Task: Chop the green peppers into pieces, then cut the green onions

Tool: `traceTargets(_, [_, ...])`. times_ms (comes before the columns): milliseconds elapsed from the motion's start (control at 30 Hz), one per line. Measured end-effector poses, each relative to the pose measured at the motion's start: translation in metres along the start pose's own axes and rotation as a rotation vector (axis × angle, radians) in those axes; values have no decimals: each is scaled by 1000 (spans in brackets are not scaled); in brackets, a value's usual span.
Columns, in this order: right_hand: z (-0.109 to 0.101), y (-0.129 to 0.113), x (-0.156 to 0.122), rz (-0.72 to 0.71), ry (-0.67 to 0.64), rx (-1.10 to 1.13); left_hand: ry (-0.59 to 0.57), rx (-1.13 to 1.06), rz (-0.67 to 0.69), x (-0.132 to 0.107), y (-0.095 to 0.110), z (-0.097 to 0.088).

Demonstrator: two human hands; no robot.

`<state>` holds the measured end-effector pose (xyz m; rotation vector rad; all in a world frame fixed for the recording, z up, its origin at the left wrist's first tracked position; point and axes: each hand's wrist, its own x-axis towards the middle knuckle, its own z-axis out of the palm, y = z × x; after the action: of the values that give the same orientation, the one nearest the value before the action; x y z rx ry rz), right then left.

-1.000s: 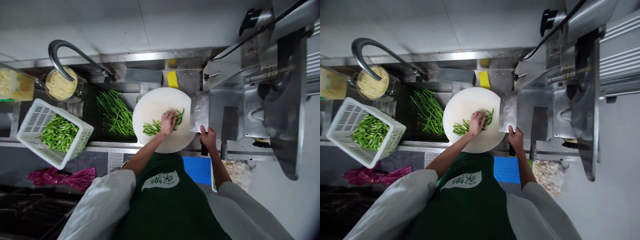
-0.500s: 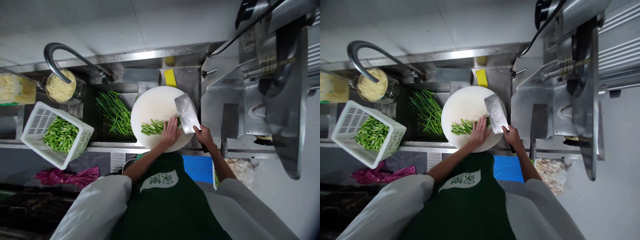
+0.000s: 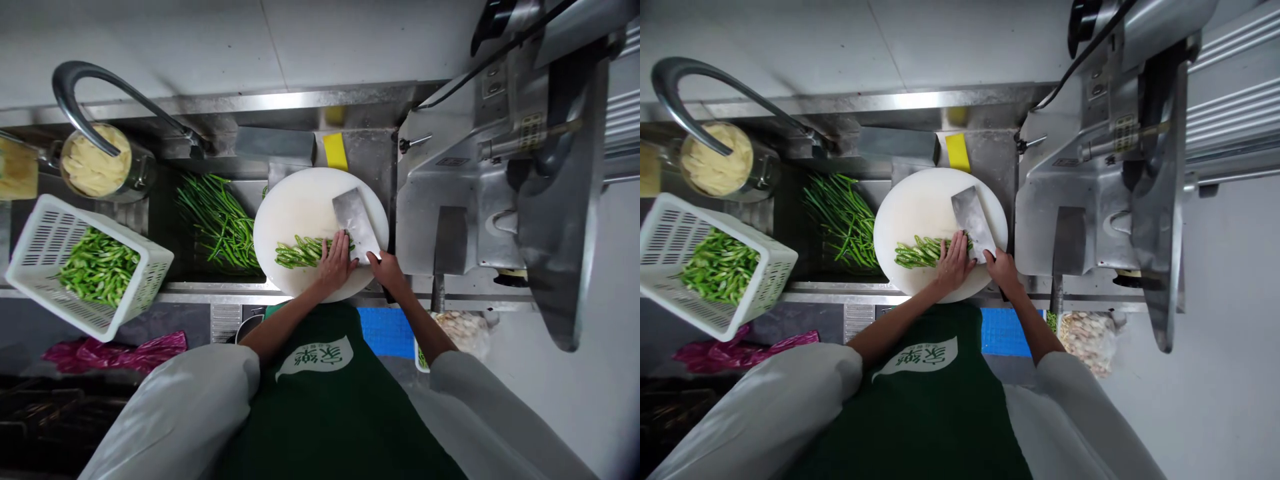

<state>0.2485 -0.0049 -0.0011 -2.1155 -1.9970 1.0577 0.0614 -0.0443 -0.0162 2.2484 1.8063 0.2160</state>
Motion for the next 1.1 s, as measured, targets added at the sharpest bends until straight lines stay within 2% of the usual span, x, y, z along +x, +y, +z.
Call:
traceTargets(133, [4, -16, 8, -27, 8, -24, 17, -42, 4, -5, -3, -1])
traceTargets(233, [-7, -6, 9, -45, 49, 43, 17, -99, 38, -11, -10, -4])
traceTargets(300, [-17, 6, 7, -3, 117, 125, 51, -161, 10, -8, -14, -7])
traceTargets(433, [-38, 30, -4, 127, 176, 298, 156, -250, -147, 27, -15, -10])
traceTargets(500, [-46, 37, -12, 157, 178, 364, 158, -255, -163, 51, -13, -9])
traceTargets(567, [-50, 42, -20, 171, 185, 402, 110, -266, -118, 67, -13, -8])
traceTargets(633, [-50, 46, -26, 168, 187, 417, 27, -299, -3, 72, -17, -8])
traceTargets(700, [-48, 49, -30, 150, 173, 418, -10, -342, 101, 65, -23, -10])
traceTargets(733, [-45, 50, -30, 139, 161, 414, 8, -356, 114, 58, -26, -10])
traceTargets(867, [-30, 46, -23, 90, 101, 382, 107, -297, 68, 23, -20, -9])
traceTargets(967, [-19, 39, -17, 45, 97, 326, 35, -187, 120, 6, -5, -2])
traceTargets(1100, [-16, 34, -14, 47, 104, 232, -32, -118, 138, 4, 5, 4])
